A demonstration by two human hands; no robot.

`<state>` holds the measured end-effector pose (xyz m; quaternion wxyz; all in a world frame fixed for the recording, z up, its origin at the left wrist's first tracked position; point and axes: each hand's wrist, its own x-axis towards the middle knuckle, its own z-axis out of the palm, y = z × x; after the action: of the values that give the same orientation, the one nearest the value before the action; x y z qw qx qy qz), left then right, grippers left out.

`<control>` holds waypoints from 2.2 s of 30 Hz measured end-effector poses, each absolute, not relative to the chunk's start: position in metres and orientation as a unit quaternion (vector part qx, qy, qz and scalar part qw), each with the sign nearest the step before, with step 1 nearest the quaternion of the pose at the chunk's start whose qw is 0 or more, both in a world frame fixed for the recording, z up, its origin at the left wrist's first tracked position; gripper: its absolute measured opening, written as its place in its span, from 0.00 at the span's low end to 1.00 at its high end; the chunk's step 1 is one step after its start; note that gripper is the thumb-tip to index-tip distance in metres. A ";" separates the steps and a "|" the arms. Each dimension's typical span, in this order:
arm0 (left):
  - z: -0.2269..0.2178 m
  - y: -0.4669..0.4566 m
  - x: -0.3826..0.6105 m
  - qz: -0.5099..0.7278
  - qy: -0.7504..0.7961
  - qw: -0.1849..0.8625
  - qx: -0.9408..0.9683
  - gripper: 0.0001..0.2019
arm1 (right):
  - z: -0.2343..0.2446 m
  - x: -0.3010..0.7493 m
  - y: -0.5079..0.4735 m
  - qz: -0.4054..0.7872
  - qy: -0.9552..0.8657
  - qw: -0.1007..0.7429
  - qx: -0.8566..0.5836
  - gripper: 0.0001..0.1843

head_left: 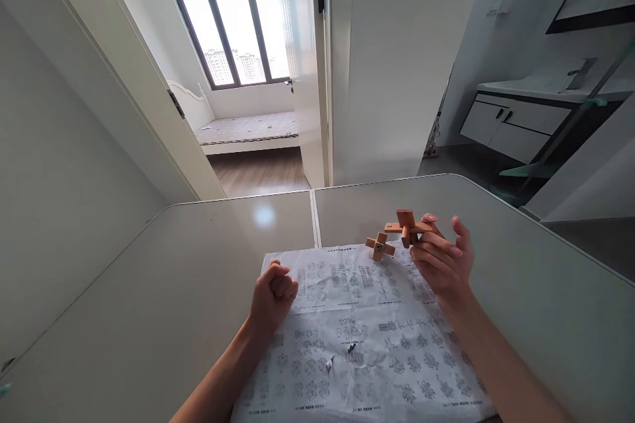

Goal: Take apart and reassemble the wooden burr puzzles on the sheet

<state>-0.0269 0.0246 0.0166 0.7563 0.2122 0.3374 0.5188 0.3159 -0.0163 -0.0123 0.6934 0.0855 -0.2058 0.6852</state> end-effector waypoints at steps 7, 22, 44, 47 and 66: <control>0.012 0.018 -0.024 0.475 0.357 0.750 0.290 0.32 | -0.002 0.288 -0.025 0.734 -0.264 0.624 0.041 0.18; 0.013 0.000 -0.006 0.430 0.232 0.668 0.561 0.41 | -0.016 0.221 -0.025 0.823 -0.313 0.428 0.203 0.19; 0.022 -0.010 -0.004 0.240 0.169 0.782 0.550 0.33 | -0.042 0.203 -0.029 0.869 -0.342 0.354 0.055 0.18; 0.026 -0.011 -0.001 0.228 0.172 0.787 0.547 0.27 | -0.044 0.203 -0.029 0.864 -0.360 0.353 0.012 0.22; 0.021 -0.006 -0.009 0.276 0.256 0.702 0.604 0.38 | -0.027 0.197 -0.031 0.842 -0.331 0.426 -0.017 0.13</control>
<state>-0.0088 -0.0055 0.0207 0.7022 0.6042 0.2558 0.2765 0.1968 -0.0307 -0.0265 0.4260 -0.0167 -0.3315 0.8416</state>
